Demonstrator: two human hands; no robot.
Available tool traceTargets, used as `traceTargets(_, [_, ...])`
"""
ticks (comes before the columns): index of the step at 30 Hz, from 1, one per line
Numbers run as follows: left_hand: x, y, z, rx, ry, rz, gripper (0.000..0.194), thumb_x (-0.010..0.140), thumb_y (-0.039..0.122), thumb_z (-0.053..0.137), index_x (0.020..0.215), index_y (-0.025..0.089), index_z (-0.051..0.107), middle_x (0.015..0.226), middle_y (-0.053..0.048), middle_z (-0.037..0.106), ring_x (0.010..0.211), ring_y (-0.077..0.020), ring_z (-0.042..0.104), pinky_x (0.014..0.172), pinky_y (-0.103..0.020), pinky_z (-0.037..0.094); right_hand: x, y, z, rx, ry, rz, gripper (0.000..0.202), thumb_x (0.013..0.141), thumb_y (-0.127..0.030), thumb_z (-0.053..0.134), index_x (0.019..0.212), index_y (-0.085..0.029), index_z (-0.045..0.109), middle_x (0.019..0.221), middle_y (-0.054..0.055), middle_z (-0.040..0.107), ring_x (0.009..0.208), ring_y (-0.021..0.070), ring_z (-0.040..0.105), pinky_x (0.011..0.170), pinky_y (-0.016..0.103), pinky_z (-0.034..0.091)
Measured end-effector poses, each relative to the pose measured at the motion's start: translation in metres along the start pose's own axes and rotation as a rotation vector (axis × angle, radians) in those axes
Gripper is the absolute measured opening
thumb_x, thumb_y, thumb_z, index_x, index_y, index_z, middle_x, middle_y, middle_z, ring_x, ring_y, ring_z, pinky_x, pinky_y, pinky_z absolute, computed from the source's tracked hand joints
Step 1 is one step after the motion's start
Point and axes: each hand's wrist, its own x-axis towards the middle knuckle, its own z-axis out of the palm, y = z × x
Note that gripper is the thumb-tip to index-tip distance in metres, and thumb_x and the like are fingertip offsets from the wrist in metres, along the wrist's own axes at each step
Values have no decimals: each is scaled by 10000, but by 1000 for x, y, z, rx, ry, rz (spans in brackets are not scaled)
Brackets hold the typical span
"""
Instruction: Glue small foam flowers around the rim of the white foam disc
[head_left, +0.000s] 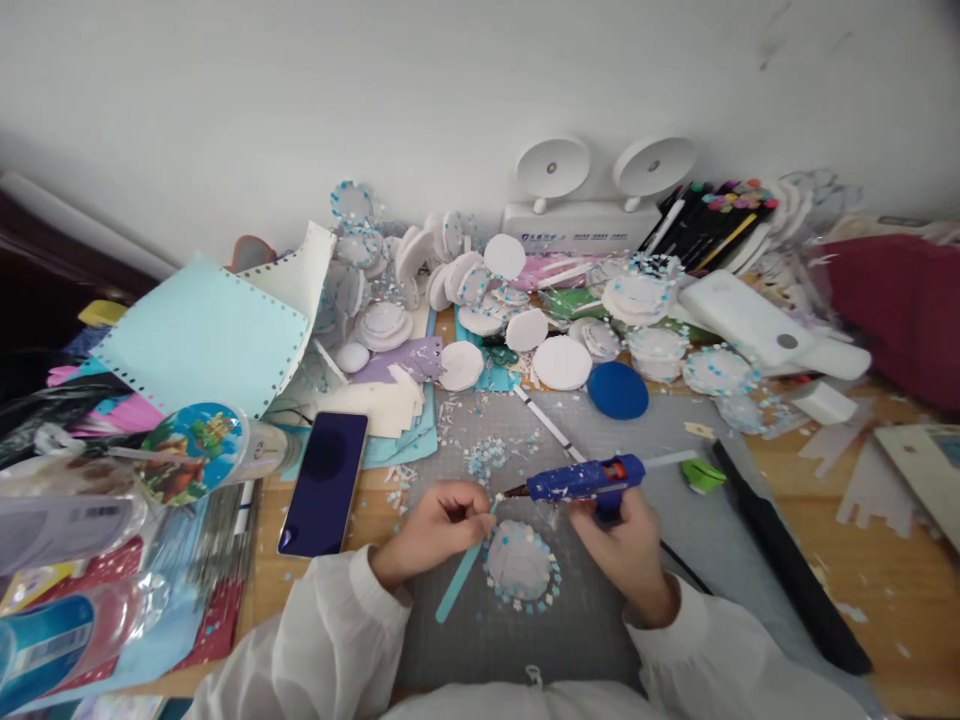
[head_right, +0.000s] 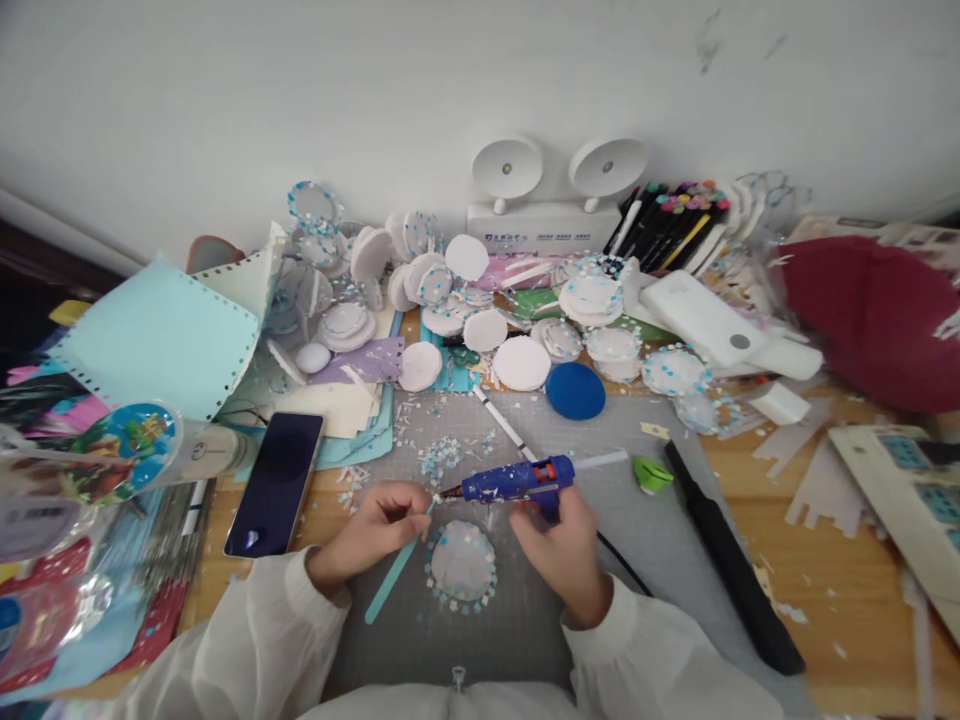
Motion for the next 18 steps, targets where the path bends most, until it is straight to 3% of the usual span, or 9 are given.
traceTargets(18, [0,-1,0,-13,-25,-13,382,759,418,612,554,148,435,538,36,375,521,-72,311,489,-207,246,2,-2,-1,15,-26,49,98,674,-281,591,675,-204,530,475,-48,526,409,117,454,423,237,399])
